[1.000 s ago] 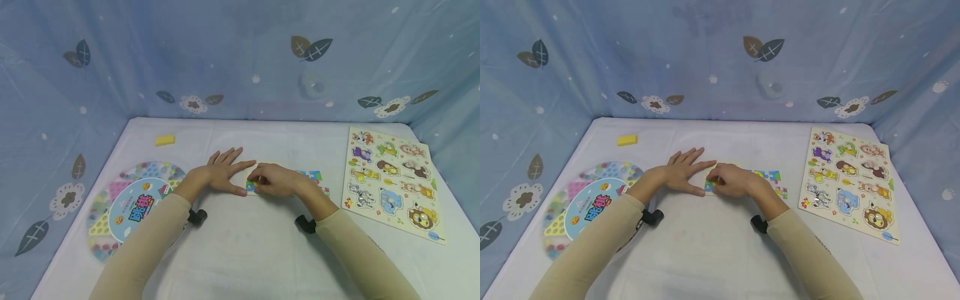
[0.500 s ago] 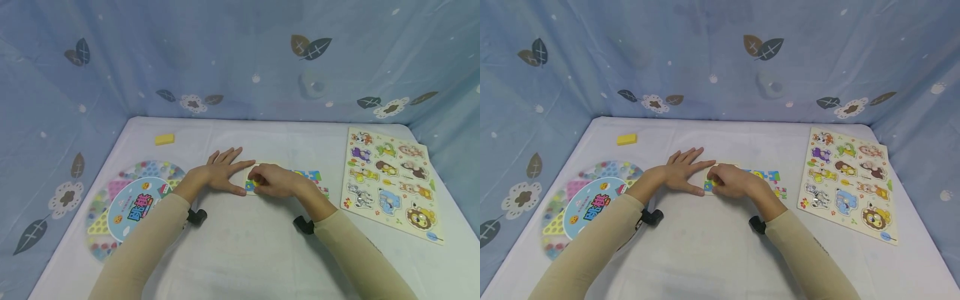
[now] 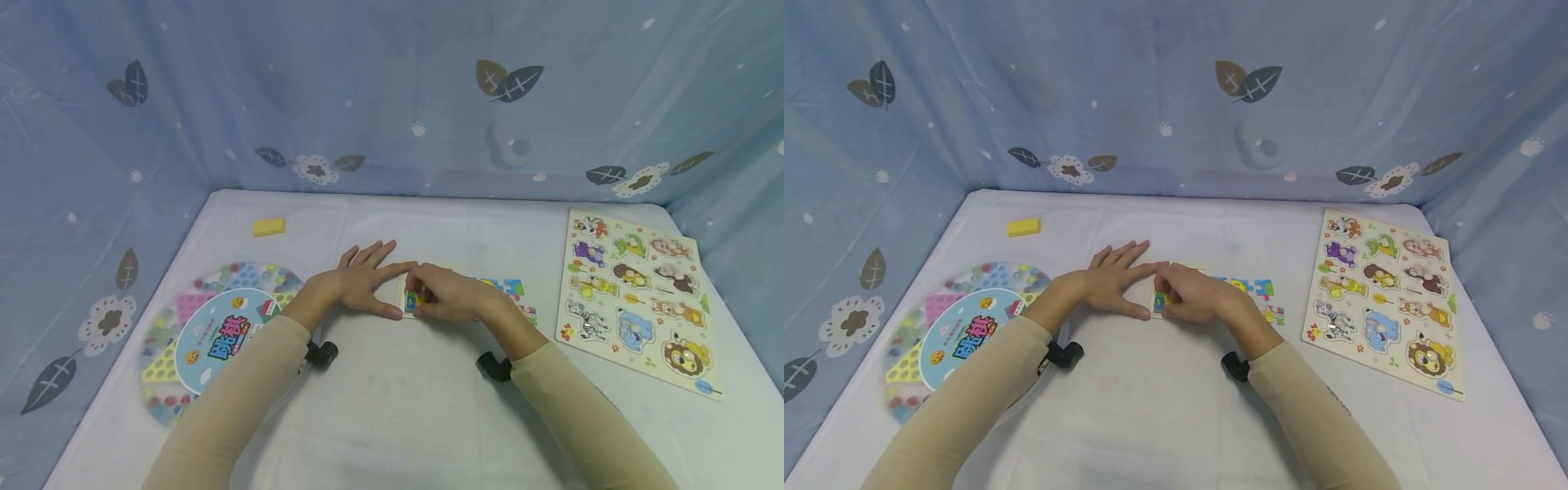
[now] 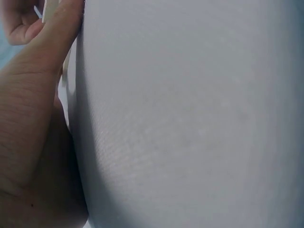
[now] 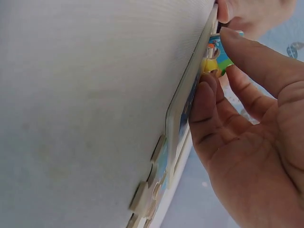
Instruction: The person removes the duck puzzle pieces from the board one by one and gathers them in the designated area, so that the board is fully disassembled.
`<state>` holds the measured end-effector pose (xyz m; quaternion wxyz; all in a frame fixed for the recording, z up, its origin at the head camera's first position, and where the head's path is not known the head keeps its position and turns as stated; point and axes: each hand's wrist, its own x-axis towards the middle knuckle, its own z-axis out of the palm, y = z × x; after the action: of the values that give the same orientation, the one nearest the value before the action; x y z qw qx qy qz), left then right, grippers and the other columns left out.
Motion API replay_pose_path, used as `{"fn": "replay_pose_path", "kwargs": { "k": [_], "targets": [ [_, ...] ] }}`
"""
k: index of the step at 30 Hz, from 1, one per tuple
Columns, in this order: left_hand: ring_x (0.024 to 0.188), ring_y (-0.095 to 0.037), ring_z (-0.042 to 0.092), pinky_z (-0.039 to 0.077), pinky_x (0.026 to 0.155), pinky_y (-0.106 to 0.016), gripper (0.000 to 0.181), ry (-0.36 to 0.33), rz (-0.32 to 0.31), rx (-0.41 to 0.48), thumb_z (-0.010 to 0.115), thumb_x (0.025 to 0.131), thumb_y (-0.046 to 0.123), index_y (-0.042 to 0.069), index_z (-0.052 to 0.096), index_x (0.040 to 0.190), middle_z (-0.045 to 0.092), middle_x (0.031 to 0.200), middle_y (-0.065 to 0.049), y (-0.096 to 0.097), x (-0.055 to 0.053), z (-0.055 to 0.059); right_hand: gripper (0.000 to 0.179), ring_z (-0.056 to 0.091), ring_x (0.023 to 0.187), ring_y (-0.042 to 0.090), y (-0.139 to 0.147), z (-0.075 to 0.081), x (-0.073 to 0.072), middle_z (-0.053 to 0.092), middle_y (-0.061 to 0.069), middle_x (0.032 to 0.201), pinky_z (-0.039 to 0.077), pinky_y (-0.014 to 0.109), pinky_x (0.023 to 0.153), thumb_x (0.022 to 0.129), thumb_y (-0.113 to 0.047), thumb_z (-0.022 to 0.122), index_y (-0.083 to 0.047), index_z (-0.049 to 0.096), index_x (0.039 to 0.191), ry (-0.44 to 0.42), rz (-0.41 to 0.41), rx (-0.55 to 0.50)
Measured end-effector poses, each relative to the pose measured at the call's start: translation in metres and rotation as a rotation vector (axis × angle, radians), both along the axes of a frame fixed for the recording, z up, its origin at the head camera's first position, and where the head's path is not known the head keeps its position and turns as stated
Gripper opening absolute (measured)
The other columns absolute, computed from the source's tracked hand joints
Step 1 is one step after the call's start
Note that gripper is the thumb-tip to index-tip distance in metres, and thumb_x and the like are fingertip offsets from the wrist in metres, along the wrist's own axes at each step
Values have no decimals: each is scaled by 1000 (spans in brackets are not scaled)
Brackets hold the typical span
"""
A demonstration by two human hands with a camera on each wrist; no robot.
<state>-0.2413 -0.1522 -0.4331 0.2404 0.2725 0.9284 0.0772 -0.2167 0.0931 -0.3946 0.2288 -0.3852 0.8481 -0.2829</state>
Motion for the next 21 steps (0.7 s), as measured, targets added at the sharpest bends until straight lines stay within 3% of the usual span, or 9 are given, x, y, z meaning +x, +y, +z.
{"fn": "replay_pose_path", "kwargs": {
  "k": [4, 11, 21],
  "targets": [
    [157, -20, -23, -15, 122, -58, 104, 2, 1, -4, 51, 72, 96, 63, 1, 157, -27, 169, 10, 0, 0, -1, 33, 64, 97, 17, 1, -3, -1, 63, 4, 111, 54, 36, 89, 96, -11, 72, -8, 54, 123, -3, -6, -20],
    [157, -23, -23, -15, 121, -60, 106, -19, -2, 14, 53, 73, 95, 58, 4, 159, -25, 170, 7, -1, 0, 2, 19, 59, 98, 17, -3, -3, -1, 64, 2, 110, 51, 36, 89, 102, -3, 55, -10, 57, 120, 22, -2, -34],
    [157, -23, -22, -15, 122, -60, 105, -16, 0, 19, 55, 74, 93, 57, 6, 160, -24, 170, 6, 1, 2, 4, 18, 56, 86, 15, -3, -2, 0, 62, -2, 96, 50, 33, 82, 102, -4, 59, -12, 58, 119, 51, -4, -19]
  ]
}}
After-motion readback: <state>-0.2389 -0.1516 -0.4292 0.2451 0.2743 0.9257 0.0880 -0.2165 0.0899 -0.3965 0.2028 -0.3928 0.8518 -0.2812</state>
